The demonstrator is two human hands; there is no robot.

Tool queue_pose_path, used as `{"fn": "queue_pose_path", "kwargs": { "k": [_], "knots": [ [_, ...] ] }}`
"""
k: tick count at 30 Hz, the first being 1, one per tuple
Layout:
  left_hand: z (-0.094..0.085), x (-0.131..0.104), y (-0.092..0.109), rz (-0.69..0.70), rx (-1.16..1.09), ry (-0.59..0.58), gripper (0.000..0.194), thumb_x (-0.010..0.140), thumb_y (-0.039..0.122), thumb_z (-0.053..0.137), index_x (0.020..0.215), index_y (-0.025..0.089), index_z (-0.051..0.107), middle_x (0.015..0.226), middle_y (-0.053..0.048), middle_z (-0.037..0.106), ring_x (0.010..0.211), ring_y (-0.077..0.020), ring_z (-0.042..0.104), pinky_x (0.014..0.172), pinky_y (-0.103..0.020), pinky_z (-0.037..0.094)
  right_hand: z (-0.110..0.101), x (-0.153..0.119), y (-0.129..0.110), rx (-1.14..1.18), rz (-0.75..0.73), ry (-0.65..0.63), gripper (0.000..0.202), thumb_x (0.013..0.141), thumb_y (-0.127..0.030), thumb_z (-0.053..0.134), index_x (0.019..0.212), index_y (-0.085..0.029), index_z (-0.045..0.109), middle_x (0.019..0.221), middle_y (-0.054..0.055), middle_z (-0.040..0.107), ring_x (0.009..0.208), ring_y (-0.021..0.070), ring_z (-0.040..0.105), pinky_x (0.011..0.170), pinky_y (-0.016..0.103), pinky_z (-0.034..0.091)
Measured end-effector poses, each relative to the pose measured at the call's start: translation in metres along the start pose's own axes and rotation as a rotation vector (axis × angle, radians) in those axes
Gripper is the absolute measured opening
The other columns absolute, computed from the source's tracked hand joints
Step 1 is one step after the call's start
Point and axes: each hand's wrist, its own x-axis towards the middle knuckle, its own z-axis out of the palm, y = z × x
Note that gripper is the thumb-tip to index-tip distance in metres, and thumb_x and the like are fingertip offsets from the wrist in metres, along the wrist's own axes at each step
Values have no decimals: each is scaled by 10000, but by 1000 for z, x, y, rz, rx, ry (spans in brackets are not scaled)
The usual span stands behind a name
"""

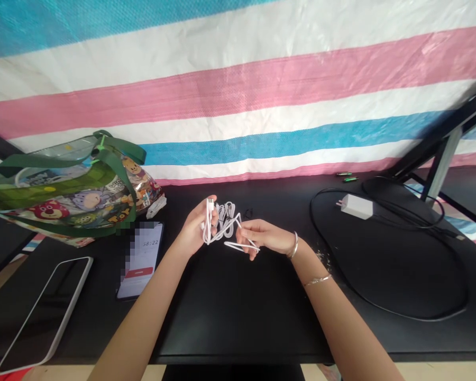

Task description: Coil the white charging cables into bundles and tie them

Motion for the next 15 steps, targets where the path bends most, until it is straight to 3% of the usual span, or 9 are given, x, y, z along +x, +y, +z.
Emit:
{"fn": "queue_pose_path", "kwargs": {
  "k": [5,9,15],
  "knots": [
    [-1,1,-7,4,85,-71,411,604,309,811,956,171,650,665,28,561,547,-83,535,442,-167,435,3,5,2,54,-4,7,401,717,-531,700,787,-154,585,630,-29,611,504,78,607,481,184,478],
    [0,0,-5,5,39,-63,373,623,280,798,945,187,634,661,36,543,560,-87,542,423,-154,425,4,4,1,62,0,-23,380,724,-507,704,815,-158,584,660,-29,612,518,82,609,498,201,511],
    [1,-6,9,-15,-150,25,259,735,187,681,978,231,603,629,51,470,498,-62,442,368,-123,329,0,-1,-1,63,-15,-144,358,756,-500,676,805,-157,585,638,-63,564,361,13,376,440,217,515]
  ]
}}
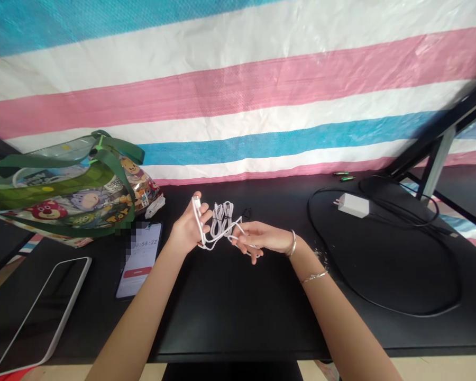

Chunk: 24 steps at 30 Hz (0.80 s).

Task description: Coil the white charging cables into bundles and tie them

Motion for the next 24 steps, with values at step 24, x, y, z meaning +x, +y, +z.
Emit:
{"fn": "queue_pose_path", "kwargs": {
  "k": [24],
  "knots": [
    [-17,3,19,346,-250,228,315,943,244,400,809,262,684,569,38,480,427,-65,278,389,-152,288,-11,-23,-13,88,-625,465,681,741,-712,536,447,-222,167,411,-61,119,374,108,159,372,252,225]
  ]
}}
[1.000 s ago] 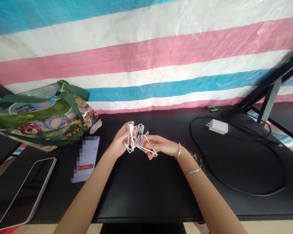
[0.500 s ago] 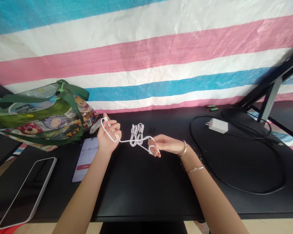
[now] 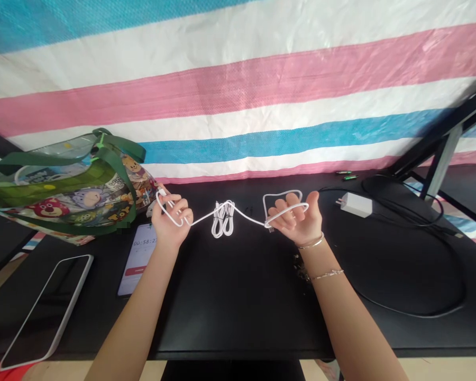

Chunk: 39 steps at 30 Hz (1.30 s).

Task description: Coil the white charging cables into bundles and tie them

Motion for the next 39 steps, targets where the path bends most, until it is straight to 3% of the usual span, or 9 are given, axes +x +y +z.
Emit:
{"fn": "queue_pose_path", "kwargs": {
  "k": [4,8,13,18,22,25,29,35,39],
  "knots": [
    [-1,0,-1,6,47,-53,184,893,251,508,829,277,679,577,49,473,441,-54,286,422,-147,301,3,6,-1,-120,-55,224,644,790,-631,544,508,-213,143,477,-51,92,437,132,167,424,271,259],
    [2,0,-5,-55,43,-50,136,858,201,528,883,252,651,588,54,469,448,-46,330,420,-134,307,2,13,3,-125,-31,322,581,744,-586,624,521,-223,230,502,-53,168,456,124,248,436,267,324],
    [8,-2,-11,-176,65,-19,162,814,136,527,924,210,619,584,60,466,441,-43,365,403,-129,299,-10,17,14,-112,236,339,466,650,-569,708,537,-237,402,489,-45,350,455,124,422,382,254,384],
    [11,-3,-17,-207,171,-47,198,769,124,554,940,193,628,581,59,491,457,-49,408,419,-140,318,-21,16,24,-77,358,420,316,692,-433,700,566,-215,509,526,-33,487,495,113,517,582,274,547],
    [11,-3,-22,-234,290,-58,199,743,124,563,922,164,642,569,47,528,474,-63,451,445,-162,346,-13,13,29,-153,315,470,291,675,-466,694,637,-209,564,546,-34,528,514,111,538,567,262,520],
    [9,-4,-26,-243,349,-72,197,728,140,578,914,156,644,575,37,553,489,-73,474,469,-177,363,-3,10,30,-302,305,432,310,690,-501,674,713,-202,593,577,-25,567,509,114,545,457,226,404],
    [8,-5,-27,-263,352,-98,217,730,189,591,938,156,643,597,27,571,518,-88,504,503,-195,389,4,8,31,-456,304,430,388,688,-572,647,721,-189,591,556,-28,558,483,96,517,426,204,306],
    [11,-5,-26,-300,272,-60,164,766,177,538,898,152,632,550,34,519,455,-79,440,434,-182,344,2,12,27,-622,244,477,489,606,-683,621,618,-207,510,514,-33,520,453,92,448,428,225,349],
    [13,-5,-22,-305,180,-15,192,798,156,487,924,149,631,542,34,495,411,-66,373,380,-167,283,1,13,18,-816,288,439,484,598,-691,598,573,-219,491,475,-27,515,473,120,503,515,275,434]
  ]
}}
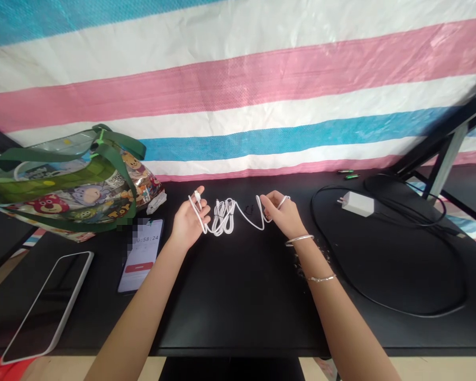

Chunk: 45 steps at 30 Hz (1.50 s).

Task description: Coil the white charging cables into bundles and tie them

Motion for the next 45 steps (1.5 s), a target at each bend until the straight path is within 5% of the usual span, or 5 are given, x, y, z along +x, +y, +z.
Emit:
{"fn": "queue_pose_path", "kwargs": {
  "k": [15,26,34,41,45],
  "knots": [
    [-1,0,4,-6,-80,39,214,828,141,424,907,142,624,514,46,430,390,-61,348,347,-146,266,-22,1,-5,-465,103,-77,254,721,-433,545,576,-225,553,513,4,610,524,178,585,602,315,454],
    [-1,-2,5,66,-72,26,187,812,144,473,925,172,618,559,51,432,421,-55,356,383,-147,285,-48,3,10,-139,79,-146,532,580,-734,606,659,-208,586,539,14,605,498,146,550,452,262,402],
    [-3,-1,2,71,-41,47,184,802,165,511,949,184,621,580,50,429,440,-61,352,397,-159,285,-25,-7,-13,-1,-172,544,386,684,-616,586,636,-239,526,567,20,559,601,201,568,541,309,433],
    [0,-1,-6,40,-30,28,187,833,144,442,929,182,598,546,59,398,408,-61,321,382,-149,271,37,-34,-19,-44,-319,-23,377,870,-532,389,779,-222,585,572,5,595,495,144,538,526,274,417],
    [2,-3,-9,27,21,1,139,844,176,479,898,185,607,506,66,370,390,-64,300,375,-157,258,50,-35,-11,-79,-220,-125,250,833,-455,465,819,-224,559,607,-8,636,453,120,532,489,251,391]
  ]
}}
